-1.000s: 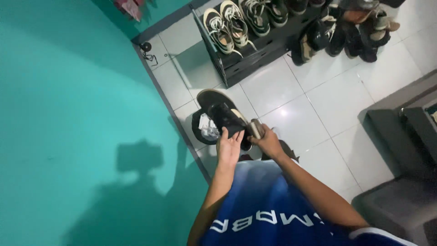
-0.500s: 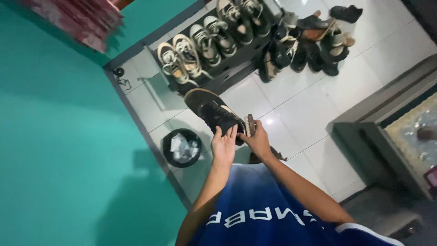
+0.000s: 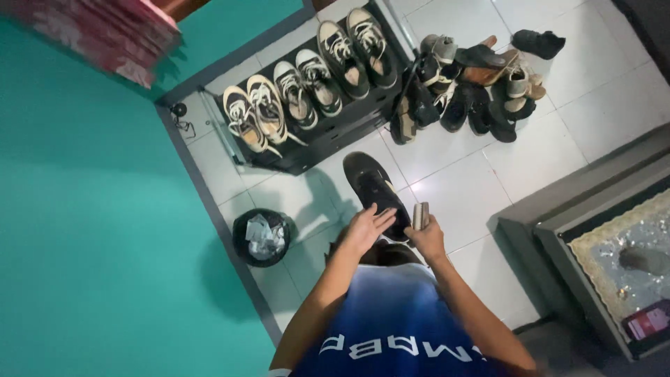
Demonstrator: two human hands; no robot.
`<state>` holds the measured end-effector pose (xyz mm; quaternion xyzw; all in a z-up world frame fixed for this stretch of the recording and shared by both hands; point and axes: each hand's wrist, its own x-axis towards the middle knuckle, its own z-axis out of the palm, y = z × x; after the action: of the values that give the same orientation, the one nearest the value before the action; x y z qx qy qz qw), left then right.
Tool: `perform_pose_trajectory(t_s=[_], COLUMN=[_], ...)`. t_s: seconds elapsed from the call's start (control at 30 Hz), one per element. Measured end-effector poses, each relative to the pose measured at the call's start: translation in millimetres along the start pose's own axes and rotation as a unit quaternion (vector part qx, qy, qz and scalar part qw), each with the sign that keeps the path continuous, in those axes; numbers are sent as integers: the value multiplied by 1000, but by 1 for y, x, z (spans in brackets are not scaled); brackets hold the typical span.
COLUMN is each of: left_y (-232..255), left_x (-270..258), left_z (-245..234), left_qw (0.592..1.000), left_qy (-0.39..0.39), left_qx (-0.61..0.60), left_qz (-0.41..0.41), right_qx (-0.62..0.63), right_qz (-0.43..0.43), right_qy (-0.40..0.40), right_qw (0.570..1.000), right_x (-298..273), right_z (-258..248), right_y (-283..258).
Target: The person cleans a shoe using a brush, rubbing the brush against different parts of the shoe including the sole and the upper, while holding the shoe by hand and moving it to reach all sides.
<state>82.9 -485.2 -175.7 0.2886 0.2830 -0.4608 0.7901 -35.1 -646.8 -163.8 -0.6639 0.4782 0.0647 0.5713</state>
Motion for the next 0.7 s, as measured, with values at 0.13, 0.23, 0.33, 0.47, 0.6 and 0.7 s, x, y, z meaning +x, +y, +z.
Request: perform_pose_trajectory(t_s=[0.13, 0.23, 0.33, 0.47, 0.6, 0.7], left_y=[23, 34, 59, 72, 90, 105], left_x=[12, 24, 62, 108, 161, 210], left_z=[23, 27, 39, 40, 36, 17], left_qw=[982, 960, 938, 872, 530, 468], left_qy=[-34, -25, -11, 32, 36, 105], left_qx=[185, 280, 347, 489, 795, 843], left_qz=[-11, -10, 9, 12, 294, 243], right_qx=[21, -13, 18, 30, 132, 123], right_qz=[27, 42, 26, 37, 71, 58], right_qy=[17, 45, 84, 116, 123, 141], right_qw=[999, 998, 996, 992, 981, 981], right_x=[21, 36, 67, 91, 112, 134], right_z=[-5, -20, -31, -42, -44, -45], right_y=[-10, -17, -34, -25, -12, 6])
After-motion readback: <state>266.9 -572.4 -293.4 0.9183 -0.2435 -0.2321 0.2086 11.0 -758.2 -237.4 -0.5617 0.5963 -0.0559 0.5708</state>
